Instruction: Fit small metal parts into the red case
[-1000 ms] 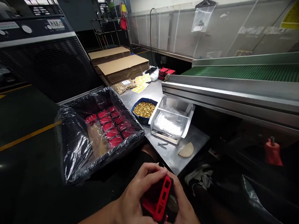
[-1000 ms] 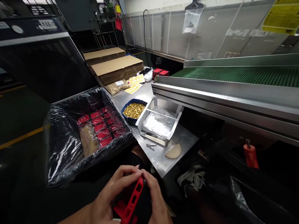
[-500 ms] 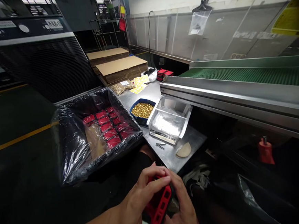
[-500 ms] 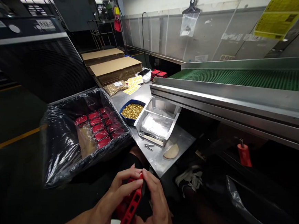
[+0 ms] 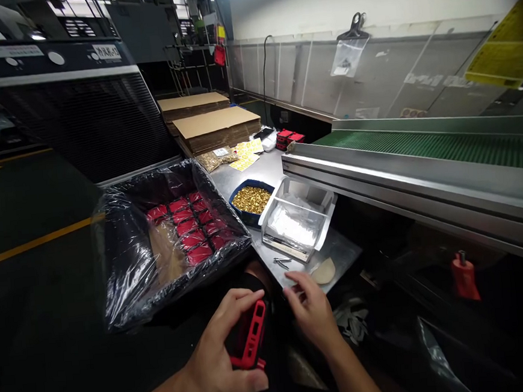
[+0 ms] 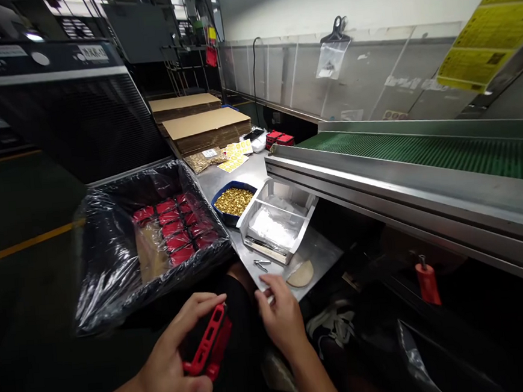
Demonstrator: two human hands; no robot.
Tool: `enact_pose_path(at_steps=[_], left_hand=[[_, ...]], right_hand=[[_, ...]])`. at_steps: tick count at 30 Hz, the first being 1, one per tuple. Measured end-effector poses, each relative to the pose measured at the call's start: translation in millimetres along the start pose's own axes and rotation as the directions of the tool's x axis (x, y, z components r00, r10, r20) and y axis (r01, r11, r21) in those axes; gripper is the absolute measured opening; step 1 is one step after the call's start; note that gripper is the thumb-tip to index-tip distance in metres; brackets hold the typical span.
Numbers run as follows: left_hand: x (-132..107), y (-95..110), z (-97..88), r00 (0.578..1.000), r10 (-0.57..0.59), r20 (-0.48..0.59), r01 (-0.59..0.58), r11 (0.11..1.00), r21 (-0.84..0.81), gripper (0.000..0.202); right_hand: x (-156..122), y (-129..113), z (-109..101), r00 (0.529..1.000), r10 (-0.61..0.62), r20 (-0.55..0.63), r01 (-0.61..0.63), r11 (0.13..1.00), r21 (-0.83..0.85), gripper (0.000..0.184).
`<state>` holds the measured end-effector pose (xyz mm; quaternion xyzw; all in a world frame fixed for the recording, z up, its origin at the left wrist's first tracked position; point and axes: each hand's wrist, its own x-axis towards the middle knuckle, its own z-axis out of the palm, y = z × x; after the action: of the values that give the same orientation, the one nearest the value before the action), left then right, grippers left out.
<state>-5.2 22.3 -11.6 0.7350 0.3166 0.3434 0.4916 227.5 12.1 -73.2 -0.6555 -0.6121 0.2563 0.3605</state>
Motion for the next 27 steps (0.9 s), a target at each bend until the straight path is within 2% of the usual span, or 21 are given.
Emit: enact_pose_path(at_steps=[1, 3, 5, 7, 9, 13, 20, 24, 27], left_hand=[[-1.2, 0.3, -1.6, 1.0, -0.014, -0.007, 0.014, 1.0, 0.011, 0.092], [-2.5, 1.5, -4.2, 1.0, -0.015, -0.013, 0.015, 0.999, 0.041, 0.09], [-3.0, 2.6, -6.3, 1.0, 0.002, -0.01, -0.002, 0.998, 0.067, 0.087], [-3.1, 3.1, -8.2, 0.999, 0.029, -0.019, -0.027, 0.996, 0.085, 0.084], [-3.3, 3.5, -9.9, 0.997, 0.07, -0.028, -0.067, 0.991, 0.113, 0.082], [-4.2, 5.9, -11.0, 0.984, 0.172, -0.033, -0.162, 0.965, 0.206, 0.08], [-2.9, 10.8, -10.7, 0.94, 0.341, -0.016, -0.32, 0.896, 0.307, 0.081], [-5.0, 12.6, -11.8, 0.933, 0.359, 0.022, -0.343, 0.871, 0.35, 0.079], [-5.0, 16.0, -11.2, 0.938, 0.347, 0.005, -0.327, 0.879, 0.348, 0.079]], right_hand=[[14.7, 6.9, 5.8, 0.998, 0.032, -0.055, -0.037, 0.996, -0.078, 0.031], [39.6, 16.6, 17.4, 0.994, 0.064, -0.093, -0.083, 0.972, -0.221, 0.034], [55.6, 20.5, 26.0, 0.994, 0.076, -0.078, -0.099, 0.931, -0.351, 0.032], [62.4, 20.7, 30.2, 0.996, 0.083, -0.043, -0.094, 0.889, -0.448, 0.022], [62.4, 19.9, 30.5, 0.996, 0.086, -0.027, -0.087, 0.853, -0.514, 0.015], [53.2, 19.9, 27.3, 0.998, 0.059, -0.032, -0.067, 0.809, -0.584, 0.017], [41.7, 20.3, 34.3, 1.0, 0.019, -0.012, -0.022, 0.745, -0.666, 0.01], [39.9, 19.0, 41.0, 0.999, 0.016, -0.028, -0.03, 0.737, -0.675, 0.012], [38.7, 20.4, 42.9, 0.999, 0.031, -0.032, -0.044, 0.764, -0.644, 0.015]])
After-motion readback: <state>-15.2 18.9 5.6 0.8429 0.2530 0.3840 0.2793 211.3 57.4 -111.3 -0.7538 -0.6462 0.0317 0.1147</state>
